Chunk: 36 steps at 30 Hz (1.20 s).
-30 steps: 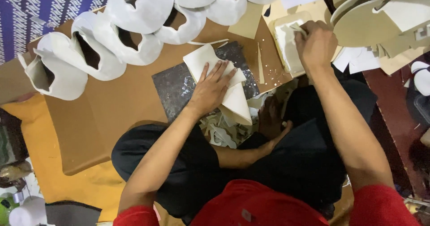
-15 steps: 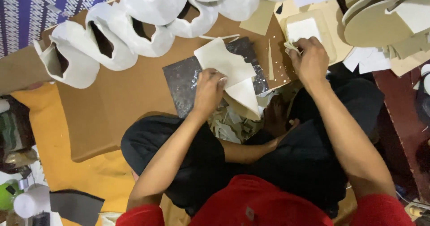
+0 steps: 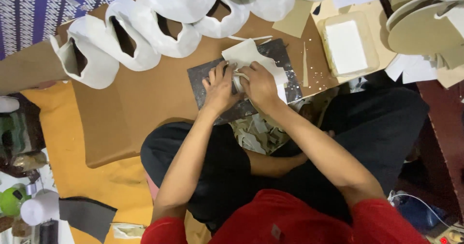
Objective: The person sits on the floor and repeatedly smooths the edges of white mask-like objects using a small rectangular tool. They handle each mask one at a time, rubbing the tool along the edges and then placing the finished items into a pile.
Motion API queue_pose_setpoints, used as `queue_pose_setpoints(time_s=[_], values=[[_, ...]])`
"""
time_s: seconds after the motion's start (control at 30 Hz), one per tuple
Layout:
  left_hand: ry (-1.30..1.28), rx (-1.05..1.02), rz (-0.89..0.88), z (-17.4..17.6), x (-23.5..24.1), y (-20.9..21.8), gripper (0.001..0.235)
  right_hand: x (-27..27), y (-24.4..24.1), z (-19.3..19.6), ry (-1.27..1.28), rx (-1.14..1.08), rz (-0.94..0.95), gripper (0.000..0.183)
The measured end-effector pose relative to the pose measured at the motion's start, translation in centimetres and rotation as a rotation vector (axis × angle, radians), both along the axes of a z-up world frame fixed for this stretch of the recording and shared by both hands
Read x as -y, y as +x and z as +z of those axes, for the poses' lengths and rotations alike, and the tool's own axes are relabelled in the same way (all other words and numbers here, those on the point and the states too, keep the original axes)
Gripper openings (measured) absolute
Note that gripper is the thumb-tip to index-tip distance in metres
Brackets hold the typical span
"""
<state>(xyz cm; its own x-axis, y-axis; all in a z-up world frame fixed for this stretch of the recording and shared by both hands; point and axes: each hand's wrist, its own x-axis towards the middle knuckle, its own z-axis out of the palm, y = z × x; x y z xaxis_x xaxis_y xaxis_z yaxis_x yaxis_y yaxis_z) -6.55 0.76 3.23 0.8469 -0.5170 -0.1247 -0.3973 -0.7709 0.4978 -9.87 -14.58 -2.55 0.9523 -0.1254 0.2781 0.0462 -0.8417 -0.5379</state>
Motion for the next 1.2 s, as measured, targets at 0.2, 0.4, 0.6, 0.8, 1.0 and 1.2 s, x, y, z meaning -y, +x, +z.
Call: queue_pose_setpoints(time_s=[0.2,0.4,0.6,0.8,1.0,1.2], values=[[0.07,-0.064,-0.022,0.5,0.1,0.3,0.098,3.9,0.9,0.2,-0.284,-0.014,0.032,0.009],[0.092,-0.062,-0.046,0.3,-0.1,0.2,0.097,5.0,1.5,1.0,-0.387,-0.018,-0.122,0.021],[0.09,-0.067,-0.059,-0.9,0.2,0.7,0.096,5.9,-1.0,-2.8,-0.454,0.151,0.054,0.003],[0.061,-0.068,-0.074,-1.1,0.0,0.9,0.1,11.0,-2.3,2.9,-0.412,0.003,-0.203,0.016],[0.153,-0.102,-0.076,-0.5,0.5,0.9,0.103,7.2,-3.4,3.9,-0.252,0.078,0.279,0.013],[0.183,-0.119,-0.088,-0.4,0.8,1.0,0.101,12.9,-3.2,4.0,-0.338,-0.014,0.028,0.011]])
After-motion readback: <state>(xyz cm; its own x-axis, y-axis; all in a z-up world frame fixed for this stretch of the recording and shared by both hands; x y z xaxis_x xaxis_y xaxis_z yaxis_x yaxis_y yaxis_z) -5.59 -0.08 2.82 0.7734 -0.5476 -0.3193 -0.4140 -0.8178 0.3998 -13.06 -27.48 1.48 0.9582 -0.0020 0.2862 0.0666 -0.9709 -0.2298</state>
